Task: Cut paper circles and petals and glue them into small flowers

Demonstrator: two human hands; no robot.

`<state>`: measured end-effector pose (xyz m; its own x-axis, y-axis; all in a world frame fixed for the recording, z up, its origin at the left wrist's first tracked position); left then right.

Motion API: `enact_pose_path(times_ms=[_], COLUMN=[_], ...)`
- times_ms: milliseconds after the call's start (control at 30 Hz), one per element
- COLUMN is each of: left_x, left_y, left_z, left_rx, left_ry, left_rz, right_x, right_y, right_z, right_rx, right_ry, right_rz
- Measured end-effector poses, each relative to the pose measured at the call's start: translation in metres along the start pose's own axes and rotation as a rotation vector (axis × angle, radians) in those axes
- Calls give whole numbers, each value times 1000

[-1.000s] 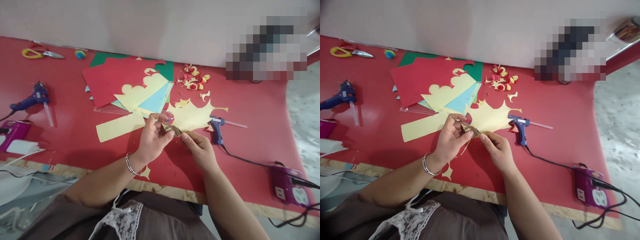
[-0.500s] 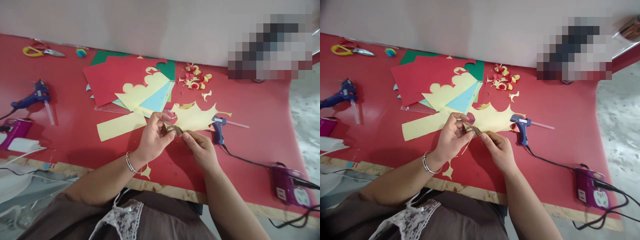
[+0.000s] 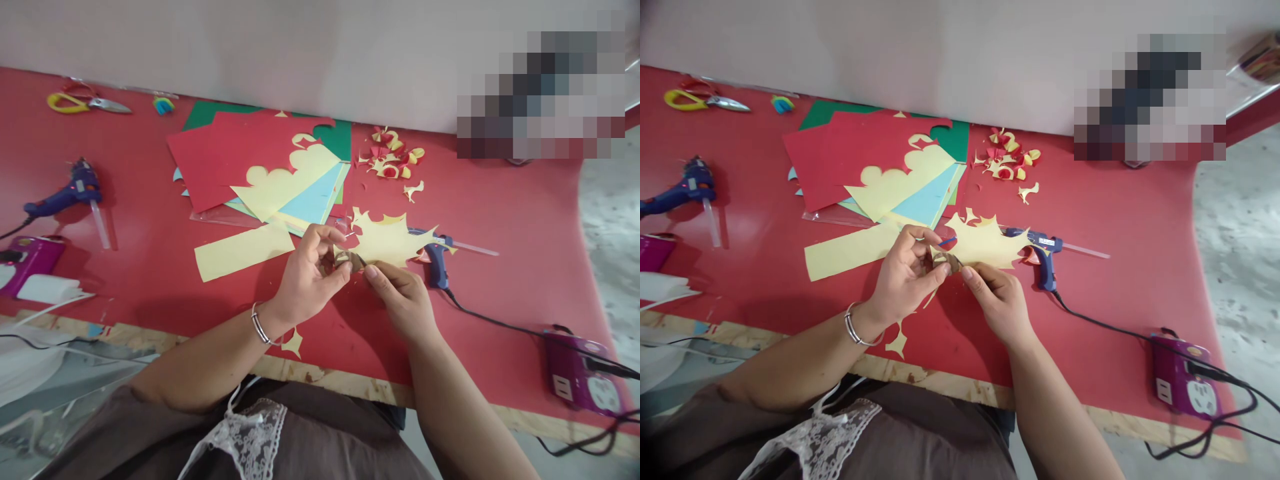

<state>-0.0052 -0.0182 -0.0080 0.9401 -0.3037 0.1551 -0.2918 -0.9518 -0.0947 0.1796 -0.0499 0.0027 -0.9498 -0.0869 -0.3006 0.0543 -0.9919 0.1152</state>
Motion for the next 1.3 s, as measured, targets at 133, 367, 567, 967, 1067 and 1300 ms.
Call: enact_pose_path(times_ms=[133, 367, 567, 967, 1067, 1300], left_x=[-1, -3, -3, -4, -4, -5], left_y=[1, 0, 1, -1, -1, -2], left_z=[1, 0, -2, -4, -6, -8], left_rx=[-21, -14, -7, -25, -28, -57], left_ry=[0, 10, 5, 12, -10, -33], left_rz=[20, 79, 102, 136, 137, 183], right_x=[0, -1, 0, -1, -1, -1], right_y=[0, 1, 1, -1, -1, -1], right_z=[0, -2, -3, -3, -3, -4], right_rx=[9, 18, 16, -8, -21, 13], right_ry=[9, -1, 8, 40, 53, 24], right_rz=[3, 5, -10, -31, -25, -2])
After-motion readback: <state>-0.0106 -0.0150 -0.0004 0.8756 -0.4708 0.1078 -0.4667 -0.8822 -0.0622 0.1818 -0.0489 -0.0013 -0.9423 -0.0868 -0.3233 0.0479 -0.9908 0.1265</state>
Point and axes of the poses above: each hand's wrist, its own y-axis away from the middle knuckle, its own x-axis out of the palm, z = x × y, the point moved 1 cm from there along -y, towards the middle knuckle, and after that the axes turned 1 degree about z, right-handed, at the moved point
